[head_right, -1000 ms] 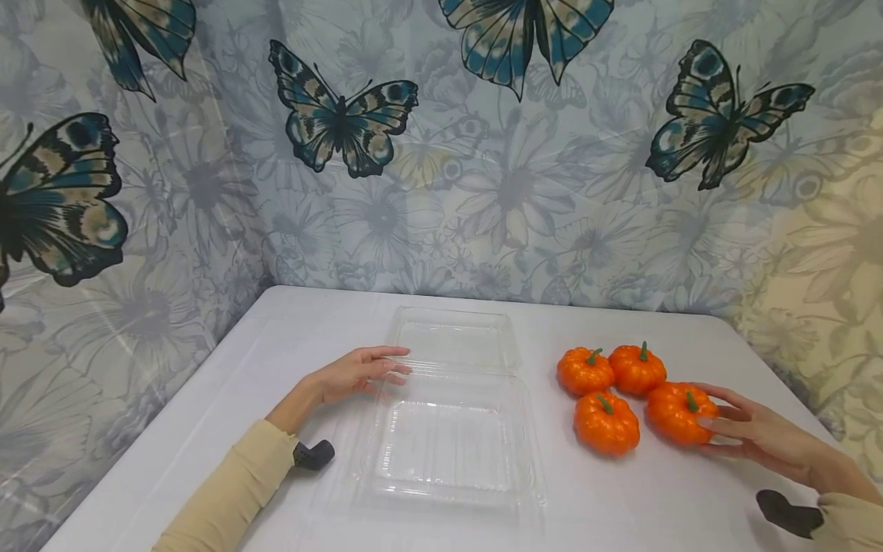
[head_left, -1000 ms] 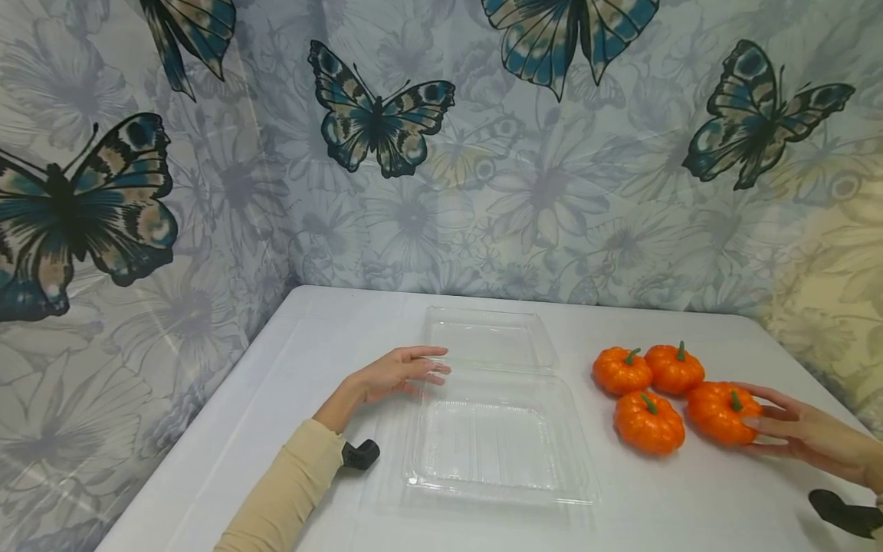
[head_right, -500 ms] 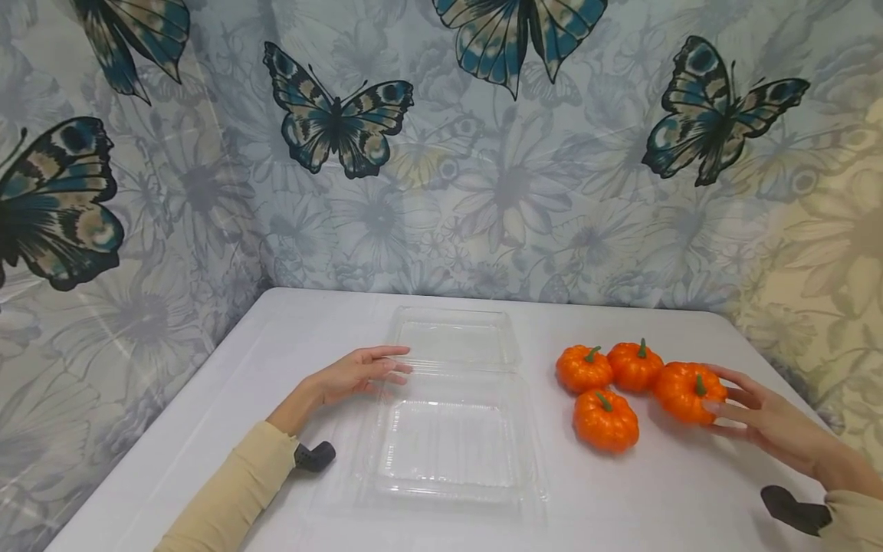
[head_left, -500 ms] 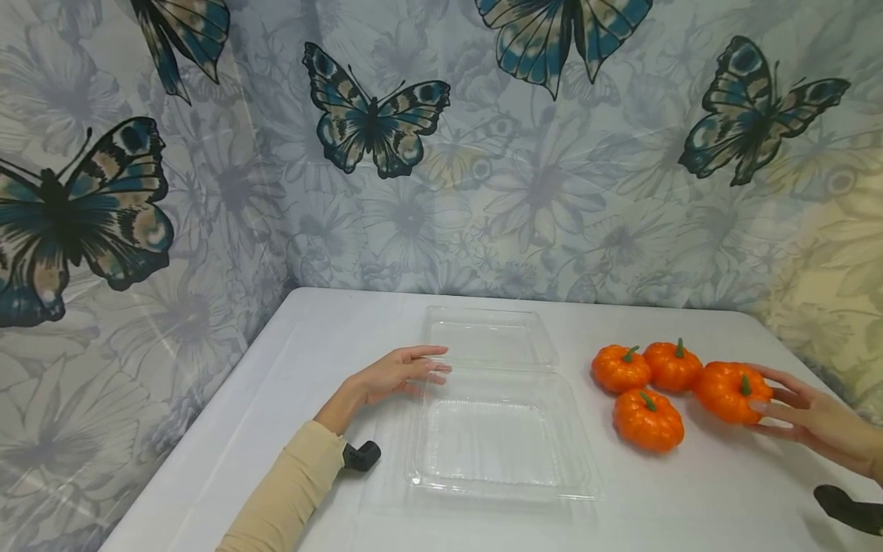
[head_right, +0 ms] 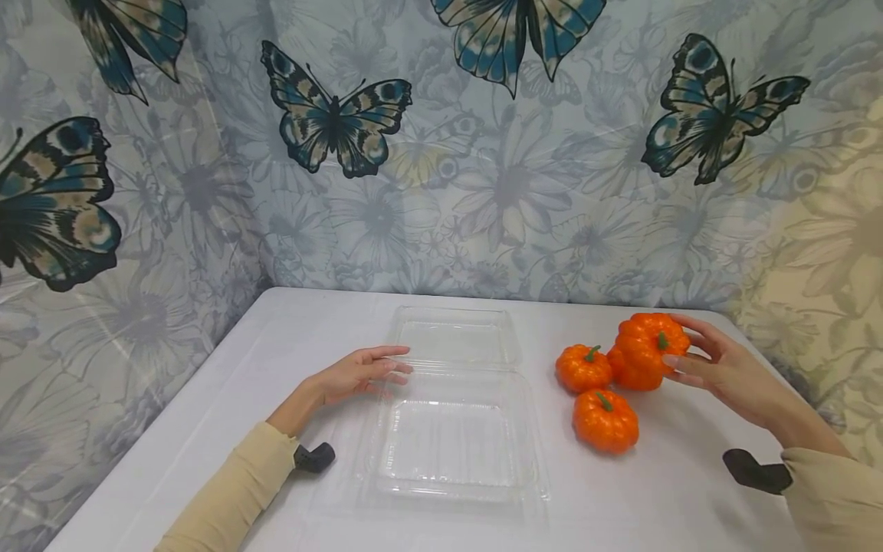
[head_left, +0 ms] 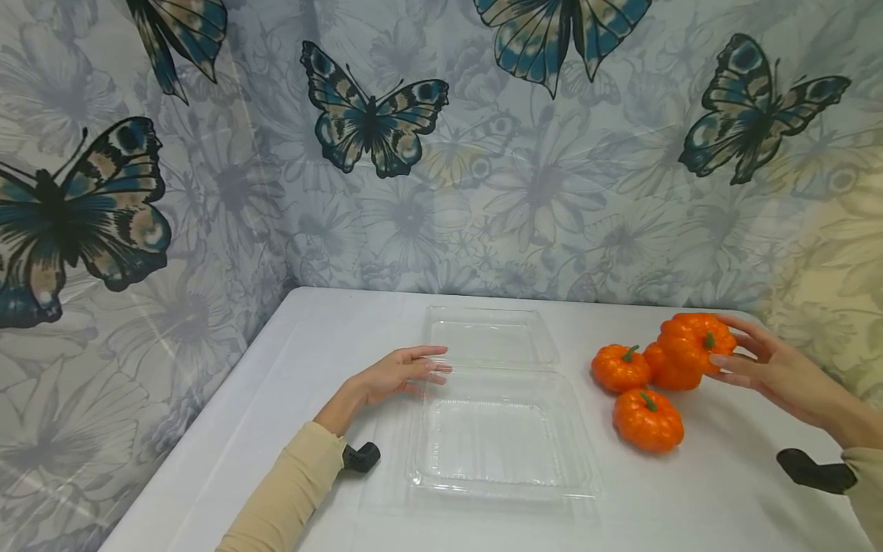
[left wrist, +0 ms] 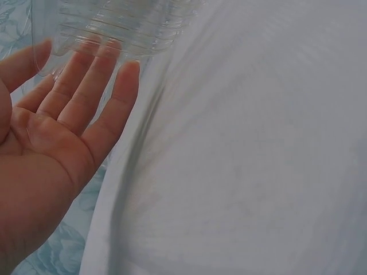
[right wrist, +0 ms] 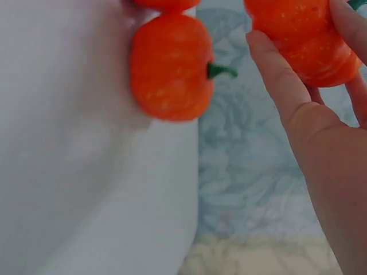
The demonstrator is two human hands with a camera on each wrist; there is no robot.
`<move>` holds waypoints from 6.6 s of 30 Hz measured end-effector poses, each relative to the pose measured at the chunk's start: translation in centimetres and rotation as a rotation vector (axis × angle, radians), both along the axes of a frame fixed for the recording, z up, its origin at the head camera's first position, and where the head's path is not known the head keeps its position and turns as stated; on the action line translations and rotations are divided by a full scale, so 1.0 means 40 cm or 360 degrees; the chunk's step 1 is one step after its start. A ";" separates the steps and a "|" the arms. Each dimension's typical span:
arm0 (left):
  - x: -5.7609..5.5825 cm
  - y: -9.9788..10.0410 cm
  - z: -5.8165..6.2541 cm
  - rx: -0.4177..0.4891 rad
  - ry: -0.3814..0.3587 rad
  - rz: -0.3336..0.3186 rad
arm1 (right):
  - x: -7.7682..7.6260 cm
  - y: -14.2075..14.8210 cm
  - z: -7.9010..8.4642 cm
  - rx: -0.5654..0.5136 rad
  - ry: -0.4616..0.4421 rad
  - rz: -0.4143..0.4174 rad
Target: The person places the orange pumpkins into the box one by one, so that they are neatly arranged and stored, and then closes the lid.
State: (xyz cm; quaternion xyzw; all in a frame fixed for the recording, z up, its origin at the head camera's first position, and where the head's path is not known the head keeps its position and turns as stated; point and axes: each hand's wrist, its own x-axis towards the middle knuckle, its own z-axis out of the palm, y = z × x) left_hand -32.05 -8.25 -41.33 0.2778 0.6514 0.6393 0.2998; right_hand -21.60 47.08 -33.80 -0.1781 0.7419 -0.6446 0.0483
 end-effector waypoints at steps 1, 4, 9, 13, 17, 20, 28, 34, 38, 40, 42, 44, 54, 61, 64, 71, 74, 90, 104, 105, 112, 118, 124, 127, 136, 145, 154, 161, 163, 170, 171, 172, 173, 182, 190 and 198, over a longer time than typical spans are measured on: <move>0.000 0.000 0.000 0.0005 -0.0003 0.0002 | -0.005 -0.012 0.008 0.0016 0.0016 0.0018; -0.001 0.000 0.000 0.0019 -0.0010 0.0001 | -0.018 -0.047 0.032 0.0051 0.0058 0.0055; 0.000 -0.002 0.002 0.0023 0.0001 -0.0008 | -0.030 -0.112 0.073 0.0416 0.0141 -0.0072; -0.001 -0.005 0.000 0.0040 0.0002 0.0000 | -0.042 -0.162 0.096 0.0631 0.0155 -0.0125; -0.001 -0.007 -0.001 0.0042 0.0002 0.0010 | -0.057 -0.209 0.107 0.0655 0.0154 -0.0115; 0.000 -0.008 -0.003 0.0035 0.0003 0.0018 | -0.067 -0.242 0.112 0.0685 0.0166 -0.0108; 0.001 -0.005 -0.005 0.0024 -0.0014 0.0017 | -0.074 -0.339 0.109 0.0712 0.0093 -0.0042; 0.000 -0.001 -0.009 0.0018 -0.0023 -0.0005 | -0.078 -0.402 0.093 0.0683 0.0044 0.0039; 0.004 -0.001 -0.006 0.0026 -0.0027 0.0010 | -0.083 -0.444 0.086 0.0720 0.0039 0.0057; 0.006 0.001 -0.004 0.0027 -0.0027 0.0015 | -0.086 -0.460 0.083 0.0740 0.0055 0.0073; 0.007 0.006 -0.003 0.0027 -0.0032 0.0023 | -0.089 -0.473 0.080 0.0743 0.0087 0.0109; 0.008 0.010 0.000 0.0020 -0.0033 0.0034 | -0.093 -0.485 0.077 0.0725 0.0124 0.0161; 0.013 0.017 0.001 -0.0046 -0.0020 0.0078 | -0.103 -0.566 0.037 0.0638 0.0079 0.0356; 0.019 0.019 -0.001 -0.0065 -0.0006 0.0094 | -0.098 -0.616 0.010 0.0735 0.0132 0.0472; 0.022 0.023 0.001 -0.0084 0.0004 0.0095 | -0.097 -0.635 0.002 0.0754 0.0135 0.0481; 0.021 0.029 0.003 -0.0092 0.0006 0.0115 | -0.097 -0.681 -0.007 0.0759 0.0276 0.0524; 0.021 0.029 0.004 -0.0102 0.0015 0.0116 | -0.094 -0.696 -0.015 0.0754 0.0260 0.0537; 0.024 0.031 0.012 -0.0087 0.0040 0.0100 | -0.075 -0.729 -0.046 0.0868 0.0480 0.0494; 0.020 0.033 0.000 -0.0068 0.0055 0.0075 | -0.056 -0.750 -0.058 0.0972 0.0477 0.0391; 0.020 0.034 0.001 -0.0063 0.0053 0.0073 | -0.056 -0.751 -0.056 0.0979 0.0476 0.0385; 0.021 0.034 0.002 -0.0034 0.0038 0.0053 | -0.060 -0.748 -0.046 0.0995 0.0410 0.0371; 0.019 0.033 0.005 -0.0010 0.0012 0.0056 | -0.064 -0.741 -0.039 0.0997 0.0404 0.0379; 0.020 0.034 0.006 -0.0027 0.0009 0.0058 | -0.065 -0.742 -0.045 0.1018 0.0414 0.0351; 0.021 0.035 0.006 -0.0035 0.0010 0.0065 | -0.065 -0.742 -0.045 0.1005 0.0384 0.0343; 0.022 0.037 0.008 -0.0042 0.0011 0.0082 | -0.064 -0.725 -0.028 0.0997 0.0339 0.0315; 0.023 0.036 0.007 -0.0062 0.0008 0.0088 | -0.069 -0.691 0.024 0.0773 -0.0026 0.0130; 0.019 0.032 0.007 -0.0053 0.0016 0.0083 | -0.085 -0.613 0.070 0.0477 -0.0148 0.0011; 0.017 0.031 0.005 -0.0059 0.0015 0.0078 | -0.088 -0.550 0.094 0.0341 -0.0107 -0.0032; 0.017 0.032 0.006 -0.0061 0.0013 0.0078 | -0.086 -0.536 0.101 0.0260 -0.0123 -0.0035; 0.015 0.030 0.009 -0.0052 0.0011 0.0074 | -0.083 -0.480 0.119 -0.0121 -0.0198 0.0000; 0.015 0.030 0.008 -0.0049 0.0012 0.0072 | -0.084 -0.471 0.119 -0.0152 -0.0200 0.0008; 0.015 0.030 0.008 -0.0050 0.0013 0.0070 | -0.084 -0.462 0.118 -0.0197 -0.0213 0.0015; 0.015 0.029 0.007 -0.0052 0.0014 0.0070 | -0.083 -0.452 0.117 -0.0230 -0.0218 0.0015; 0.015 0.028 0.007 -0.0068 0.0024 0.0064 | -0.082 -0.353 0.099 -0.0416 -0.0222 0.0102; 0.017 0.028 0.007 -0.0075 0.0017 0.0083 | -0.068 -0.247 0.066 -0.0484 -0.0235 0.0129; 0.018 0.026 0.010 -0.0077 0.0007 0.0090 | -0.042 -0.161 0.024 -0.0478 -0.0226 0.0219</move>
